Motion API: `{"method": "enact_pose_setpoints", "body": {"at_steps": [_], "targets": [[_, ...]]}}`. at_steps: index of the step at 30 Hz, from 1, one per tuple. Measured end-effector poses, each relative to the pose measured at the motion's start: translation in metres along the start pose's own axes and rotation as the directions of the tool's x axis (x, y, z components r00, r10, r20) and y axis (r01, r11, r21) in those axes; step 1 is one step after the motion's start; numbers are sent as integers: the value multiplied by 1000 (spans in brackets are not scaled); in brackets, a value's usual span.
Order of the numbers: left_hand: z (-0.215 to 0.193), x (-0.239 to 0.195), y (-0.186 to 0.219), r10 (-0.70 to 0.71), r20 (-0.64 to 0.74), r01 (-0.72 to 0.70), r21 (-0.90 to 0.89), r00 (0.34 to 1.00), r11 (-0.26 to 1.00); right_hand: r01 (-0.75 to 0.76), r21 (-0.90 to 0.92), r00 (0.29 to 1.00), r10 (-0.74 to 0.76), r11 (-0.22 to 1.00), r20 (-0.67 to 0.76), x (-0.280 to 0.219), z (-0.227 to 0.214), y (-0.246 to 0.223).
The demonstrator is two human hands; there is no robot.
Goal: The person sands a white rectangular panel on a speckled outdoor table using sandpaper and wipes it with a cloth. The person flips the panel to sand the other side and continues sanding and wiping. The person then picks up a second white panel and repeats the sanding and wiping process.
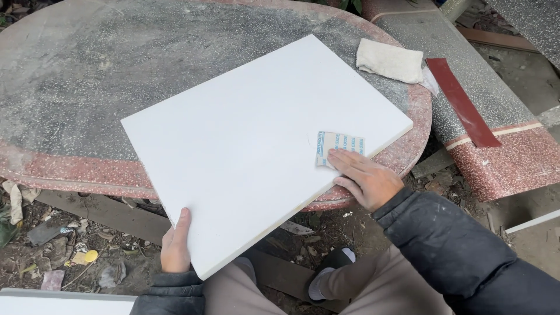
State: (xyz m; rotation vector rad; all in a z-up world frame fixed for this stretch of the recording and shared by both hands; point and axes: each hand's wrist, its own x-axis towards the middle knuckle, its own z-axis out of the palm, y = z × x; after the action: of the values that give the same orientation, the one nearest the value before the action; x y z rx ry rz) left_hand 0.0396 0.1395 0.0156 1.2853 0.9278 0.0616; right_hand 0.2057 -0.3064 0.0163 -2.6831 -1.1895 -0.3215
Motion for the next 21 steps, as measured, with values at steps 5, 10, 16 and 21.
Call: {"method": "enact_pose_setpoints", "body": {"at_steps": [5, 10, 16, 21], "targets": [[0, 1, -1, 6, -12, -6, 16, 1000, 1000, 79, 127, 991, -91, 989, 98, 20, -25, 41], [0, 1, -3, 26, 1, -26, -31, 1000, 999, 210, 99, 964, -222, 973, 146, 32, -31, 58], [1, 0, -2, -34, -70, 35, 3, 997, 999, 425, -70, 905, -426, 903, -3, 14, -40, 59], [3, 3, -3, -62, -65, 55, -101, 996, 993, 333, -345, 929, -367, 877, -36, -7, -47, 23]]}}
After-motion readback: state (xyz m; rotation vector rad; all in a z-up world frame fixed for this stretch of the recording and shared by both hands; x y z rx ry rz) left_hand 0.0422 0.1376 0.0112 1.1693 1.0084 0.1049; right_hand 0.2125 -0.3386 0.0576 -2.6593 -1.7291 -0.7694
